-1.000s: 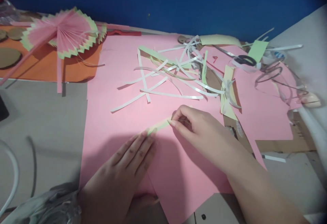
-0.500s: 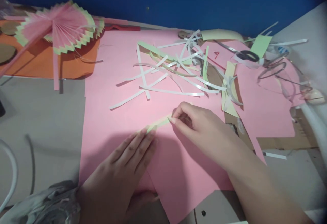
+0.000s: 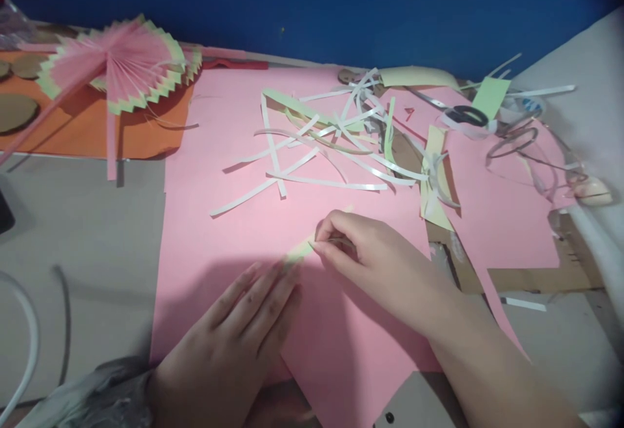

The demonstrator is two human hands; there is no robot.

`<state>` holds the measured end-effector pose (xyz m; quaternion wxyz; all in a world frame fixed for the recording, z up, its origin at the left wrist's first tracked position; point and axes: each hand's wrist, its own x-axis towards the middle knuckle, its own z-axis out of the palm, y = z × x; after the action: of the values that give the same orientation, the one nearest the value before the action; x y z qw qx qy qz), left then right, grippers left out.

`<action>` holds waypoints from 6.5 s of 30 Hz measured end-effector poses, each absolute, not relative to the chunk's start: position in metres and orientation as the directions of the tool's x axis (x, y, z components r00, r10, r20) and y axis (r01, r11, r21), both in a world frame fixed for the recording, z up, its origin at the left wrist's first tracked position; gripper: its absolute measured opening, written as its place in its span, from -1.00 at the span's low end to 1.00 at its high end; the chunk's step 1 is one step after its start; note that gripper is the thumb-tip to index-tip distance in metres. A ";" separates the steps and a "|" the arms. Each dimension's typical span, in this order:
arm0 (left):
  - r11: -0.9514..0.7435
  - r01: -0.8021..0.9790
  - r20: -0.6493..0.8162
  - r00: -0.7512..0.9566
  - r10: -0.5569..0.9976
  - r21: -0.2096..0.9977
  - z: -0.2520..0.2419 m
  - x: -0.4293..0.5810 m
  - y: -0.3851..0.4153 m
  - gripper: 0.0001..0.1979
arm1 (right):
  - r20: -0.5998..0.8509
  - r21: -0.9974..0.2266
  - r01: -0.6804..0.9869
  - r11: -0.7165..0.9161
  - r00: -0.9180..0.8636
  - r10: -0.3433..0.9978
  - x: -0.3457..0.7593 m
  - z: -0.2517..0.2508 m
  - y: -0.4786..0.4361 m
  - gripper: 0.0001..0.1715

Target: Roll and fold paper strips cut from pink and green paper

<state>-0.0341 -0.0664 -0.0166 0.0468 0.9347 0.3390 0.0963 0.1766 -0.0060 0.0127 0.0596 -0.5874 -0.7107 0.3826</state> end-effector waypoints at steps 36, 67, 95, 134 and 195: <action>-0.773 0.621 0.080 0.770 0.633 0.129 -0.021 -0.034 -0.069 -0.33 | -0.339 -0.621 0.783 0.036 -0.309 0.889 0.172 0.011 -0.006 -0.82; -0.780 0.603 0.032 0.788 0.615 0.165 -0.020 -0.035 -0.067 -0.30 | -0.312 -0.712 0.699 -0.064 -0.233 0.921 0.178 0.016 -0.001 -0.85; -0.779 0.598 0.045 0.787 0.615 0.186 -0.019 -0.035 -0.067 -0.31 | -0.292 -0.736 0.668 -0.107 -0.171 0.941 0.172 0.016 -0.007 -0.85; -0.805 0.554 -0.010 0.825 0.565 0.213 -0.018 -0.033 -0.057 -0.29 | -0.349 -0.727 0.675 -0.125 -0.206 0.914 0.170 0.012 -0.009 -0.87; -0.762 0.611 0.091 0.764 0.638 0.214 -0.022 -0.038 -0.070 -0.33 | -0.290 -0.662 0.747 -0.064 -0.176 0.941 0.167 0.010 -0.009 -0.85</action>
<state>-0.0377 -0.0701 -0.0221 0.0860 0.9353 0.3339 0.0794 0.1670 -0.0090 0.0097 0.1308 -0.6284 -0.6715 0.3702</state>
